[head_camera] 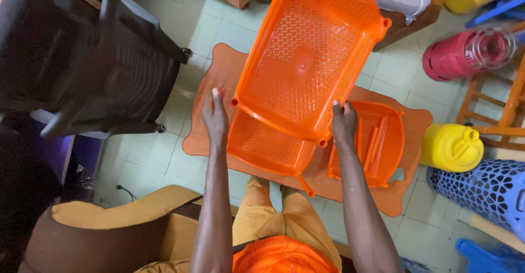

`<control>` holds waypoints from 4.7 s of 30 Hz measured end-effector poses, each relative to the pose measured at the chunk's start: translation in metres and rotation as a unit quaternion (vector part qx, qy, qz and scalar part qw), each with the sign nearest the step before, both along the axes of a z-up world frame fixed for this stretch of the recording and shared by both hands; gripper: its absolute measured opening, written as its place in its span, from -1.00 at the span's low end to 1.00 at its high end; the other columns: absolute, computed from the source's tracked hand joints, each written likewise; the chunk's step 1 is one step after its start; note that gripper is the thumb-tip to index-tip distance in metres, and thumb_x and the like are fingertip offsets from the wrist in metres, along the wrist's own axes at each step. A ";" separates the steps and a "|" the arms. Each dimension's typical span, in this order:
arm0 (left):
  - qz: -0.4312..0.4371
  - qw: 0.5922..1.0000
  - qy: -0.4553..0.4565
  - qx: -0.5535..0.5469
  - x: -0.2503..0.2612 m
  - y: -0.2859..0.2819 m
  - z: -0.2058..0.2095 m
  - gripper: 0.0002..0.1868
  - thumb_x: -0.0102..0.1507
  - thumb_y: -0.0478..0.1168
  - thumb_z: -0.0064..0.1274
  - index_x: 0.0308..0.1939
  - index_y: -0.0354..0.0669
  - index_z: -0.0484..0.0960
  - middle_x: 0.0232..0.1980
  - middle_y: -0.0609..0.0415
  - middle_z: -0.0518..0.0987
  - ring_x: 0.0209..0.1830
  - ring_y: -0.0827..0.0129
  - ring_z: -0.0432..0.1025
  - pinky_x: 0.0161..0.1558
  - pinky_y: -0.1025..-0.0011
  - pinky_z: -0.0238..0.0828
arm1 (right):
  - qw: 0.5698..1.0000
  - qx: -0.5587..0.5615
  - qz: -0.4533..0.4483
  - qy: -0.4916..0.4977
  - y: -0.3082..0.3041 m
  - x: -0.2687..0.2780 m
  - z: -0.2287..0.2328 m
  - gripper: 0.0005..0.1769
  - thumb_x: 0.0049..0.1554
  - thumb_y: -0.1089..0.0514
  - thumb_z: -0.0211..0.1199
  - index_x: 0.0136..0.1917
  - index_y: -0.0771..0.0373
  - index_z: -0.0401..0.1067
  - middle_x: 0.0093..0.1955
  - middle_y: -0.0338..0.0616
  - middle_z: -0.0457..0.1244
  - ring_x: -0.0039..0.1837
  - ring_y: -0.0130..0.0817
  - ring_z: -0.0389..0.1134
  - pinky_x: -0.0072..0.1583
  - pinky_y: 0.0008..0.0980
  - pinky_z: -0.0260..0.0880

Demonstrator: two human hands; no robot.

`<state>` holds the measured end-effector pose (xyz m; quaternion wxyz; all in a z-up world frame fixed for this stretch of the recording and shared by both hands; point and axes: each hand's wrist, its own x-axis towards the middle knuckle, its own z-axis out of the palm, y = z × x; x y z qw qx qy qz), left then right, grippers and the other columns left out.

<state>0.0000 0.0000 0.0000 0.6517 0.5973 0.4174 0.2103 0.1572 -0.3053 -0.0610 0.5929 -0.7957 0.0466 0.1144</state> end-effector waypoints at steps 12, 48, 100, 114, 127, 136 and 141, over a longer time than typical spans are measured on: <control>-0.116 0.951 0.282 -0.048 -0.028 -0.173 -0.143 -0.50 0.35 0.11 0.15 -0.34 -0.31 0.80 -0.46 0.04 0.56 -0.43 0.36 0.44 -0.27 0.38 0.34 | 0.985 0.105 -0.074 0.117 -0.102 0.053 -0.020 -0.82 0.25 0.15 0.17 0.04 0.31 0.40 -0.03 -0.13 0.37 -0.12 -0.37 0.46 -0.14 -0.30 0.57; 0.390 0.912 0.127 -0.032 -0.223 -0.140 -0.218 -0.72 0.18 -0.58 0.02 -0.11 -0.22 0.59 -0.10 0.09 0.58 -0.15 0.43 0.45 -0.08 0.47 0.40 | 0.973 -0.100 0.124 0.166 -0.045 0.085 -0.197 -0.53 0.09 0.25 0.11 0.30 0.23 0.29 0.16 -0.01 0.34 0.11 -0.06 0.43 -0.01 0.00 0.49; 0.460 0.859 0.052 0.219 -0.241 -0.053 -0.032 -0.44 0.21 -0.42 0.18 0.29 -0.27 0.40 0.28 -0.04 0.36 0.31 0.22 0.33 0.18 0.22 0.40 | 0.401 -0.449 0.792 -0.100 0.160 -0.202 -0.028 -0.53 0.02 0.25 0.17 0.21 0.02 0.53 0.08 -0.01 0.42 0.14 -0.01 0.43 0.10 0.02 0.42; 0.496 0.840 0.212 -0.065 -0.293 -0.089 -0.148 -0.22 0.34 0.32 -0.03 0.37 -0.22 0.36 0.39 -0.14 0.31 0.36 0.03 0.28 0.32 0.07 0.26 | 0.432 -0.349 0.829 -0.065 0.211 -0.238 0.088 -0.27 -0.01 0.19 0.36 0.43 -0.10 0.39 0.11 -0.08 0.43 0.07 -0.12 0.51 0.12 -0.17 0.46; 0.507 0.784 -0.054 -0.354 -0.325 -0.033 -0.204 -0.44 0.03 -0.12 0.29 0.11 -0.05 0.52 -0.04 0.17 0.53 0.00 0.33 0.35 0.21 -0.29 0.03 | 0.714 -0.067 0.690 0.095 0.183 -0.248 0.079 -0.39 0.12 0.23 0.32 0.44 0.18 0.32 -0.03 -0.10 0.35 -0.13 -0.35 0.40 -0.07 -0.33 0.45; 0.524 0.808 0.097 -0.252 -0.294 -0.035 -0.172 -0.59 0.24 -0.02 0.24 -0.14 -0.28 0.46 -0.29 0.01 0.49 -0.49 0.33 0.27 -0.42 0.22 0.22 | 0.803 -0.112 0.583 -0.045 0.143 -0.247 0.074 -0.62 0.06 0.15 0.33 0.12 0.26 0.36 -0.06 -0.02 0.38 -0.10 -0.18 0.46 -0.04 -0.18 0.43; 0.529 0.804 0.147 -0.227 -0.308 -0.036 -0.157 -0.67 0.25 -0.07 0.18 -0.10 -0.23 0.48 -0.21 -0.01 0.55 -0.39 0.28 0.39 -0.32 0.20 0.35 | 0.804 -0.253 0.492 -0.215 0.174 -0.227 0.101 -0.62 0.18 -0.09 0.36 0.08 0.23 0.48 -0.06 0.19 0.38 0.04 0.13 0.41 0.07 0.04 0.37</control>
